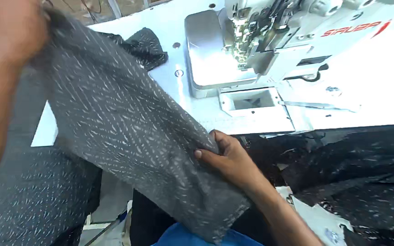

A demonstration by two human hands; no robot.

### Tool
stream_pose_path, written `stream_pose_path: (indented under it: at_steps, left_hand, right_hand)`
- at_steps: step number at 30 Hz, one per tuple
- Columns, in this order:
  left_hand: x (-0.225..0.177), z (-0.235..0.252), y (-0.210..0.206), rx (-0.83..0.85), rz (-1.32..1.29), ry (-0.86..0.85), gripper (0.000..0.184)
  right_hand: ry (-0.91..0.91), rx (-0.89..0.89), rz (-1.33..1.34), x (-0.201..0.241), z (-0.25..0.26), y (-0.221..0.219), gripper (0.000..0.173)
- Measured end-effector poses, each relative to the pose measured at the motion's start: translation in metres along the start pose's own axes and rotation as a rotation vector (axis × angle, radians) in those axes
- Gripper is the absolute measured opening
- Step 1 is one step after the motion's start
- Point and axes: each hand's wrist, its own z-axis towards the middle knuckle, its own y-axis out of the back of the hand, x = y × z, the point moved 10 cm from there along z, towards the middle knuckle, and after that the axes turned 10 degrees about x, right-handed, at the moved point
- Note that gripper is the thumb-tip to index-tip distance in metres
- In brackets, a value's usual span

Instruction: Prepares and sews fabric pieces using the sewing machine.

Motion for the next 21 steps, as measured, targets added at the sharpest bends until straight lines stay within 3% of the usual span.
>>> stream_pose_path:
  at_steps: [5, 7, 14, 17, 19, 21]
  left_hand:
    - [-0.149, -0.043, -0.067, 0.130, -0.086, -0.363, 0.036]
    - [-0.189, -0.066, -0.078, 0.154, -0.122, -0.483, 0.035]
    - [-0.174, -0.053, -0.131, 0.361, -0.288, -0.453, 0.042]
    - [-0.175, -0.045, -0.129, 0.275, -0.344, -0.497, 0.027]
    - [-0.188, -0.047, -0.122, 0.213, -0.409, -0.622, 0.019]
    - [-0.208, -0.056, -0.109, 0.161, -0.518, -0.741, 0.021]
  right_hand:
    - [0.032, -0.095, -0.119, -0.016, -0.009, 0.002, 0.014]
    - [0.037, -0.131, -0.180, -0.015, -0.012, 0.008, 0.014]
    - [0.052, -0.179, -0.187, -0.020, -0.019, -0.002, 0.021]
    - [0.097, -0.101, -0.003, -0.007, -0.033, -0.003, 0.026]
    - [0.060, -0.061, 0.103, -0.009, -0.042, 0.005, 0.029]
    - [-0.024, -0.026, -0.100, -0.024, -0.048, 0.021, 0.026]
